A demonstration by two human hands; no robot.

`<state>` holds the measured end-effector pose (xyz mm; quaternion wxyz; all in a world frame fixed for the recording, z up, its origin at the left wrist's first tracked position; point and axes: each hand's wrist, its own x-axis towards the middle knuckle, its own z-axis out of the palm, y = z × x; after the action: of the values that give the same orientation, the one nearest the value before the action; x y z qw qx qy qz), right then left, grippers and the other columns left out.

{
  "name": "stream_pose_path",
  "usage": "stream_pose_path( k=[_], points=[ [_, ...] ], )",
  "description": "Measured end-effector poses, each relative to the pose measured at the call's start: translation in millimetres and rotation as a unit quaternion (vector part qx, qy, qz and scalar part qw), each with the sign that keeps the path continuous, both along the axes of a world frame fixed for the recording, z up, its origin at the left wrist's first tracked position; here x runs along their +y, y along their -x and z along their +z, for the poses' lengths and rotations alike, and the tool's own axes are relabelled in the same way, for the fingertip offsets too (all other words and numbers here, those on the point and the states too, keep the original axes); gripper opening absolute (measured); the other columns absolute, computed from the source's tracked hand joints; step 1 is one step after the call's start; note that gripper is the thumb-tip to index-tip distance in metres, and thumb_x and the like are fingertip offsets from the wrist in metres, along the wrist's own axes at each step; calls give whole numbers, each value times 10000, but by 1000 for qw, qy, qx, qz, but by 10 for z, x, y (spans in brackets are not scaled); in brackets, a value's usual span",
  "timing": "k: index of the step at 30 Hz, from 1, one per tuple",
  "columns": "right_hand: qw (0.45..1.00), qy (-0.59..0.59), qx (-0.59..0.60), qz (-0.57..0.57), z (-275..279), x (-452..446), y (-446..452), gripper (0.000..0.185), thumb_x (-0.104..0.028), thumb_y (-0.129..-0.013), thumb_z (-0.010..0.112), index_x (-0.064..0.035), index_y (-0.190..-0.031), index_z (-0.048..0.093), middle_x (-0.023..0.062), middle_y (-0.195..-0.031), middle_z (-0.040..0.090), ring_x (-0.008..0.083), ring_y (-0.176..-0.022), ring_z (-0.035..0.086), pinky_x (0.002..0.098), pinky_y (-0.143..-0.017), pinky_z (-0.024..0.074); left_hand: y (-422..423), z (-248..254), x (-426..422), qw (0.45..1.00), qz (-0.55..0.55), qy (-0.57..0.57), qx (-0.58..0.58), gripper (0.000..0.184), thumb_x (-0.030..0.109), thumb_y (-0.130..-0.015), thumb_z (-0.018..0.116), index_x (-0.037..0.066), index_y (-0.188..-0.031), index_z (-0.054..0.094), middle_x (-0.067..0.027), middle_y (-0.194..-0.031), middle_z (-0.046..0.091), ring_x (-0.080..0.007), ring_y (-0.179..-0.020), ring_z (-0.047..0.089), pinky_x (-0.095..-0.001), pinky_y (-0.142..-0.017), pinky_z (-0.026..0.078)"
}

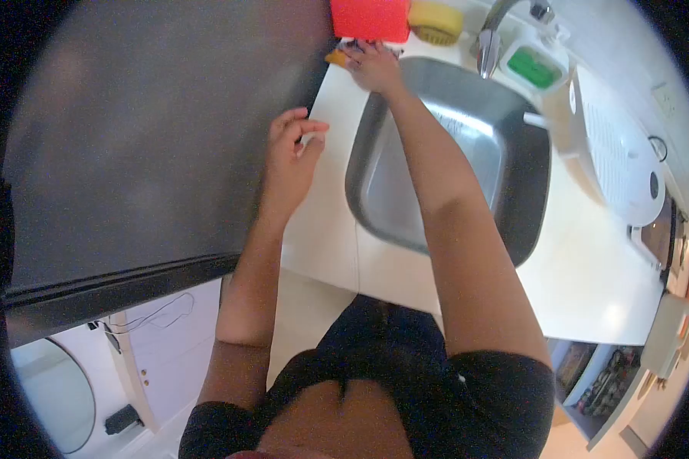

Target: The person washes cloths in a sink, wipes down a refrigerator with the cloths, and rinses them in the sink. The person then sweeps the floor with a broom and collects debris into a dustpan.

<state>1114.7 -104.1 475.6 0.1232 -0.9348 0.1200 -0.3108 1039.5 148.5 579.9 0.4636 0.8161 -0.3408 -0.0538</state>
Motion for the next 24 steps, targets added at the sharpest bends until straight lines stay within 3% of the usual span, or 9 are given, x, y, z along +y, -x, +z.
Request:
stream_pose_path(
  k=[1, 4, 5, 7, 9, 15, 17, 20, 24],
  points=[
    [991, 127, 4, -40, -58, 109, 17, 371, -352, -828, 484, -227, -1174, 536, 94, -1205, 495, 330, -1059, 486, 465, -866, 413, -41, -19, 27, 1000, -14, 14, 1, 149, 108, -807, 568, 87, -948, 614, -85, -1190, 435, -201, -1023, 484, -324, -834, 411],
    [969, 134, 207, -12, 62, 452, 185, 382, -360, -875, 381, -244, -1222, 492, 102, -1345, 380, 378, -1130, 435, 486, -929, 363, -100, 17, 110, 999, -33, 37, 15, 161, 111, -825, 554, 82, -970, 616, -83, -1171, 456, -181, -998, 495, -314, -855, 404],
    [989, 82, 121, 4, 57, 663, 335, 354, -327, -846, 439, -194, -1158, 541, 89, -1329, 398, 359, -1126, 439, 480, -906, 386, -130, 36, 113, 998, -33, 56, 20, 167, 114, -834, 547, 79, -981, 617, -83, -1161, 470, -171, -986, 500, -309, -866, 400],
    [984, 64, 155, 58, 111, 1079, 709, 335, -312, -812, 493, -176, -1109, 569, 75, -1306, 415, 343, -1127, 433, 482, -875, 402, -176, 29, 138, 995, -68, 76, -10, 175, 140, -839, 551, 79, -987, 620, -56, -1095, 525, -140, -950, 499, -283, -841, 396],
    [978, -9, 184, 102, 249, 1678, 1227, 324, -298, -791, 530, -192, -1092, 582, 58, -1286, 425, 320, -1127, 427, 478, -876, 392, -99, 205, 86, 962, -58, 115, 242, 177, 154, -839, 543, 75, -974, 625, -24, -1036, 564, -119, -908, 496, -258, -809, 389],
    [993, -25, 82, 84, 193, 2730, 2576, 367, -316, -802, 525, -233, -1159, 541, 36, -1316, 403, 287, -1201, 361, 464, -984, 290, 266, 76, -324, 968, -165, 69, 176, 196, 135, -811, 537, 19, -945, 621, -33, -897, 548, -110, -809, 510, -236, -728, 403],
    [995, -14, 93, 31, 239, 2644, 2945, 380, -316, -811, 514, -241, -1183, 523, 37, -1328, 391, 291, -1213, 355, 469, -993, 283, 588, 10, -558, 961, -179, 17, 209, 196, 162, -831, 546, 17, -942, 617, -54, -986, 546, -136, -891, 525, -258, -801, 398],
    [989, -14, 140, -53, 319, 2422, 3445, 401, -319, -823, 503, -257, -1219, 494, 38, -1346, 372, 293, -1229, 348, 478, -1005, 274, 1049, -313, -878, 953, -289, -29, 84, 175, 176, -823, 552, 38, -898, 630, -100, -1004, 548, -193, -888, 540, -285, -828, 404],
    [946, -18, 188, -264, 391, 1894, 4285, 420, -315, -841, 489, -287, -1259, 450, 35, -1357, 369, 290, -1239, 343, 491, -1009, 268, 1851, -440, -1193, 913, -403, 41, 44, 161, 169, -808, 571, 43, -886, 635, -115, -1002, 542, -205, -876, 537, -297, -813, 412]
  ],
)
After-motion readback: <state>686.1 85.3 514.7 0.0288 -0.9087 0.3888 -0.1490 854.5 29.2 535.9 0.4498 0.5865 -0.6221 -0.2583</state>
